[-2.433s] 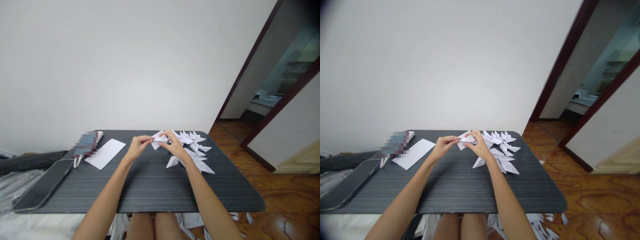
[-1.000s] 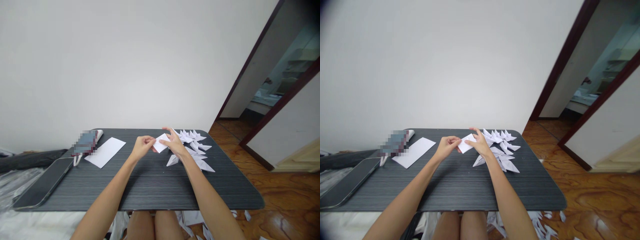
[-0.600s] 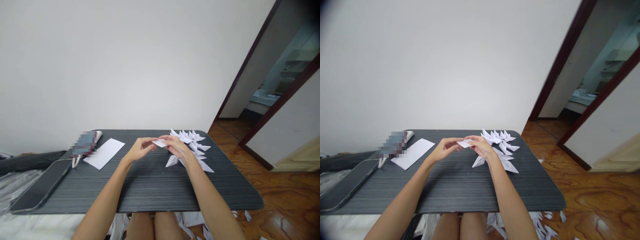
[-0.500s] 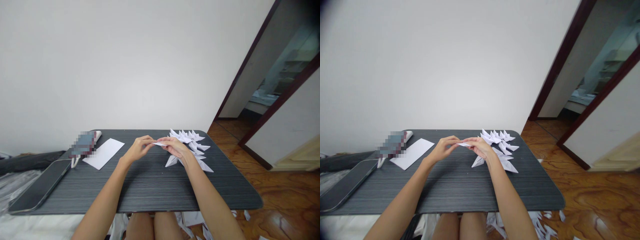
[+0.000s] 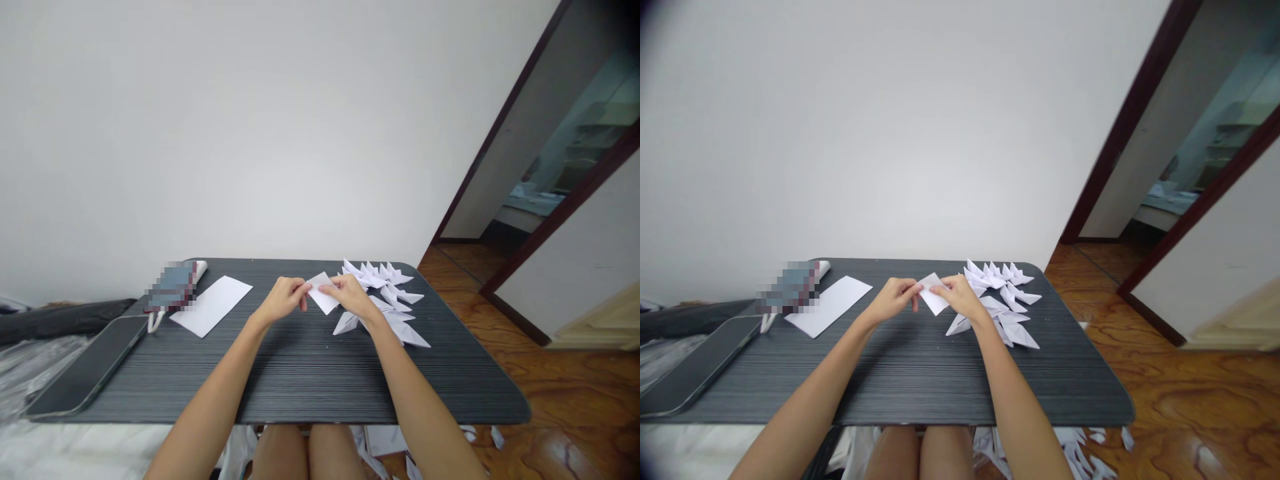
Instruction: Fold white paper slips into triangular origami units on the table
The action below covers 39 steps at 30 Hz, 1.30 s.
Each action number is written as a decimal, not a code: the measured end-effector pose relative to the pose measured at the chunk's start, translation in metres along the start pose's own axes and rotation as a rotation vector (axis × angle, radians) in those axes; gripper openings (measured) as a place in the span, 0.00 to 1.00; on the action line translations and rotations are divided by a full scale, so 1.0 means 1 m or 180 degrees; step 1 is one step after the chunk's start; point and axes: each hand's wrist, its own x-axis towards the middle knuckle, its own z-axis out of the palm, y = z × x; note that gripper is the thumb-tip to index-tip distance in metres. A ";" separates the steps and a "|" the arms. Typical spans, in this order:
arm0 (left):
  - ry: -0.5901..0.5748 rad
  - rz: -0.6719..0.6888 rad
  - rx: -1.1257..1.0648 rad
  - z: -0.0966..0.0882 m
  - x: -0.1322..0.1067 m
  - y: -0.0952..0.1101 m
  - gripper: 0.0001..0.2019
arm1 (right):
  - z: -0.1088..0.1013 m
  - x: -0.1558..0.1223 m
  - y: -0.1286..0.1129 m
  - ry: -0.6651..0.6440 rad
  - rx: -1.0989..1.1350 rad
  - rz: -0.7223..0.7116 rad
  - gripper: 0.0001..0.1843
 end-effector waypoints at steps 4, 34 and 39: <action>-0.0360 -0.0370 -0.1353 -0.004 0.003 -0.001 0.20 | -0.003 -0.002 -0.003 -0.0218 0.0381 0.0094 0.17; 0.0025 -0.0328 -0.1178 0.001 0.000 -0.002 0.12 | -0.002 -0.002 -0.008 -0.0059 -0.0193 -0.0115 0.17; 0.0225 0.0031 -0.0527 0.004 -0.002 -0.002 0.12 | 0.001 0.003 0.000 0.0076 -0.0382 -0.0173 0.11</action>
